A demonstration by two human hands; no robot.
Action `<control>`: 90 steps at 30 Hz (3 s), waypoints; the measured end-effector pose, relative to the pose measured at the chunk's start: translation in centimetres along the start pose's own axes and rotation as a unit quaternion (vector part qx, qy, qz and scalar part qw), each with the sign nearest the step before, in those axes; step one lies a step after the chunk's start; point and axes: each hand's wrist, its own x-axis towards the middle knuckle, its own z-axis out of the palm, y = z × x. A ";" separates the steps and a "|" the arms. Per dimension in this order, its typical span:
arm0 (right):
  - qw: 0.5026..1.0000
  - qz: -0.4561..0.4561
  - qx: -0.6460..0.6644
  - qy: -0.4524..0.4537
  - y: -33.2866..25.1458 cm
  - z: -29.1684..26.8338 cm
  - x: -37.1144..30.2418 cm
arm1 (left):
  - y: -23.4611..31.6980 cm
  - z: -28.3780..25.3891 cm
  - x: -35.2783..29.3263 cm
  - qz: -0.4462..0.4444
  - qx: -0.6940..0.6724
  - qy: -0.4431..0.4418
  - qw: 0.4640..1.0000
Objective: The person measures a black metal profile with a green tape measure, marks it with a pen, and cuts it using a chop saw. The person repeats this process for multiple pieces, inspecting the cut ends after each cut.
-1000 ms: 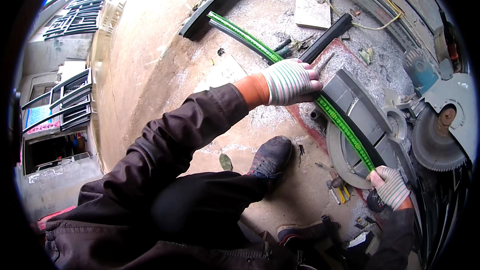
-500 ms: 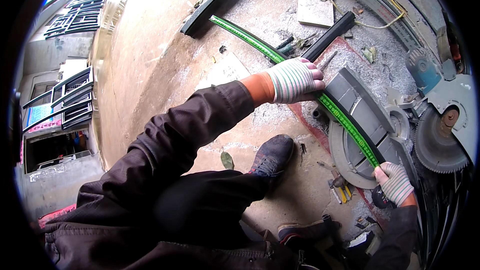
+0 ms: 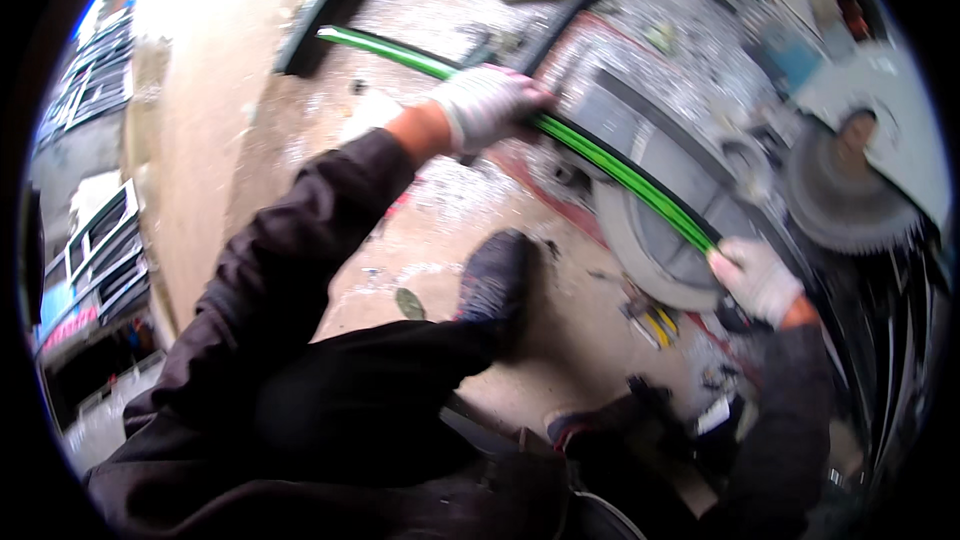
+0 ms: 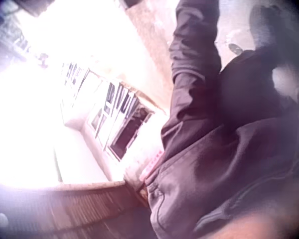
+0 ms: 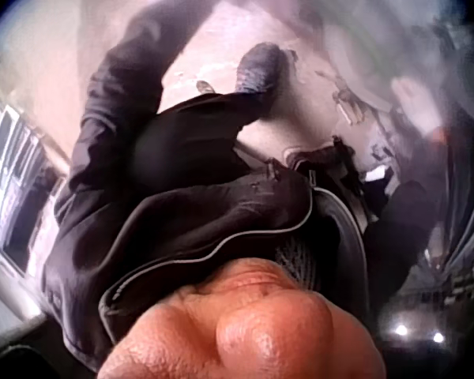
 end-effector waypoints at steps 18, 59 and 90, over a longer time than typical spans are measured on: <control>0.982 0.120 0.143 0.029 2.7 1.1 -0.2 | 1.2 0.4 0.8 0.003 -0.021 0.035 0.999; 0.942 0.282 -0.017 0.182 0.0 3.1 -0.4 | 0.5 -0.2 1.1 0.023 0.117 0.066 0.991; 0.948 0.241 0.006 0.206 0.9 3.6 -0.1 | 6.4 3.1 0.8 0.007 0.140 0.198 0.970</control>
